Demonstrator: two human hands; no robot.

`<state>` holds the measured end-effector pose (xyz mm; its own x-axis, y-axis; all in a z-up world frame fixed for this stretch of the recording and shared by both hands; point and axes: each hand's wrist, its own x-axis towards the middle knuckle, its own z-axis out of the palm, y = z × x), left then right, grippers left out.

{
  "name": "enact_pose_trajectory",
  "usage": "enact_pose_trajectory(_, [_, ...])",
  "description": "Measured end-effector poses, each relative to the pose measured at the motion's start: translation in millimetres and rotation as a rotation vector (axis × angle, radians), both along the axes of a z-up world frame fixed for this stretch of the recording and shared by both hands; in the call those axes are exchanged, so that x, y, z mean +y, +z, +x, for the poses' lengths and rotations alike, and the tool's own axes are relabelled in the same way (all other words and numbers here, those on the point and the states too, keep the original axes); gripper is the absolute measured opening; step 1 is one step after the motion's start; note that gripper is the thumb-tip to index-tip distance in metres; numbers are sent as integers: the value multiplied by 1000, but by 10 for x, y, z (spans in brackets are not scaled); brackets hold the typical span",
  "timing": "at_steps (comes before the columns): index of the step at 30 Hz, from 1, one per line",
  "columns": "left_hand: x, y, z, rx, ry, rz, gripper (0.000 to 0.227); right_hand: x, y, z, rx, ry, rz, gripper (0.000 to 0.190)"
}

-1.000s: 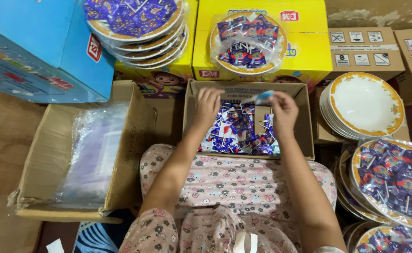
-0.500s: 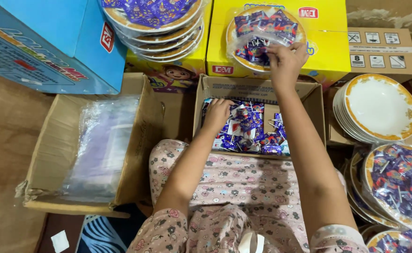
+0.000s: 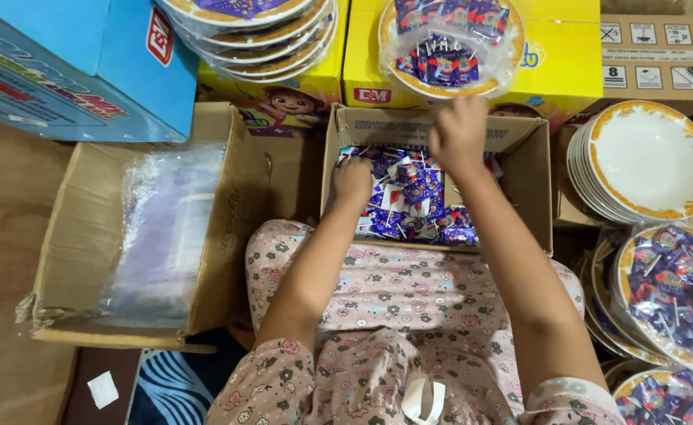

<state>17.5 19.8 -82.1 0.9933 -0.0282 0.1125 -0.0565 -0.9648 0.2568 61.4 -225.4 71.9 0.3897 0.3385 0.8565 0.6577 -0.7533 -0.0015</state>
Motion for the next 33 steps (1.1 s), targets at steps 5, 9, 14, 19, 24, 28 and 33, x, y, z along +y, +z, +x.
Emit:
enact_pose_trajectory(5, [119,-80,51,184,88,-31,21,204,-790,-315,486,38,-218,28])
enact_pose_trajectory(9, [210,-676,223,433,103,-4,23,167,-1137,-482,1258,-62,-483,61])
enact_pose_trajectory(14, [-120,464,-294,771,55,15,52,94,-1504,-423,1238,-209,-606,61])
enact_pose_trajectory(19, [10,99,-243,706,-77,-41,41,104,-1326,-546,1198,-198,-679,48])
enact_pose_trajectory(24, [61,242,-346,630,-74,-25,48,9,-1546,-463,1258,-212,-536,30])
enact_pose_trajectory(28, [56,197,-241,654,-40,-43,45,63,-677,-672,1117,-121,-350,32])
enact_pose_trajectory(33, [17,199,-148,581,-139,95,24,-82,420,-958,562,175,335,20])
